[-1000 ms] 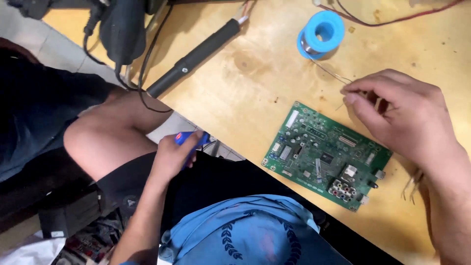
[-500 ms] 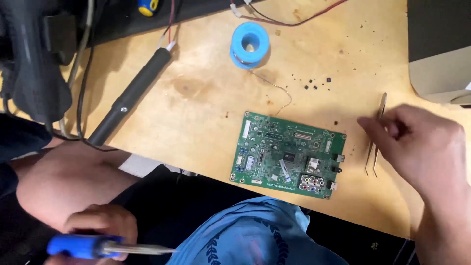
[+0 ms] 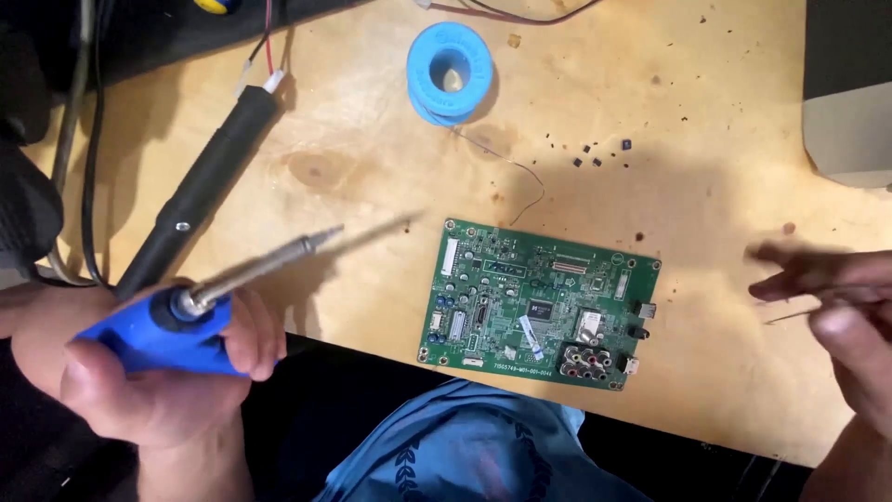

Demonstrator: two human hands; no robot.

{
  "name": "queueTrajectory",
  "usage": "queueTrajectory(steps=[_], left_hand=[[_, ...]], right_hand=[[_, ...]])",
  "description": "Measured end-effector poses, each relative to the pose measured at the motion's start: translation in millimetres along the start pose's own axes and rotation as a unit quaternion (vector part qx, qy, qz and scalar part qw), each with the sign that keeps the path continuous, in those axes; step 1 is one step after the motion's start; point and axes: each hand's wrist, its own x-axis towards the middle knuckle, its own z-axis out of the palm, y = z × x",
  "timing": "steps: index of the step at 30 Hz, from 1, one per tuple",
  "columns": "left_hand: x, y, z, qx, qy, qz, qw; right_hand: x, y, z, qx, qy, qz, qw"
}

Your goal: Soldering electronic components onto a circuit board using a soldering iron and tweezers.

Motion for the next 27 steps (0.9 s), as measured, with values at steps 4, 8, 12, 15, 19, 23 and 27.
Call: queueTrajectory(steps=[4, 8, 12, 15, 19, 23, 27], left_hand=[[2, -12, 3, -0.009, 0.039, -0.011, 0.999], [-2, -21, -4, -0.054, -0.008, -0.03, 0.998], [-1, -22, -1, 0.022, 0.023, -0.008, 0.999], [0, -29, -6, -0.078, -0.045, -0.001, 0.996], [5, -32, -5, -0.028, -0.025, 0.044, 0.998], [7, -34, -4, -0.089, -0.067, 0.074, 0.991], [6, -31, -5, -0.082, -0.057, 0.057, 0.993]], right_hand=[[44, 3, 19, 0.195, -0.022, -0.057, 0.979], [112, -52, 66, 0.297, -0.087, -0.019, 0.951], [141, -81, 107, 0.267, -0.025, 0.03, 0.963], [152, -79, 103, 0.33, -0.104, 0.113, 0.931], [146, -60, 92, 0.412, -0.124, 0.184, 0.884], [138, -68, 106, 0.292, -0.054, 0.09, 0.951], [138, -81, 121, 0.073, -0.03, -0.156, 0.985]])
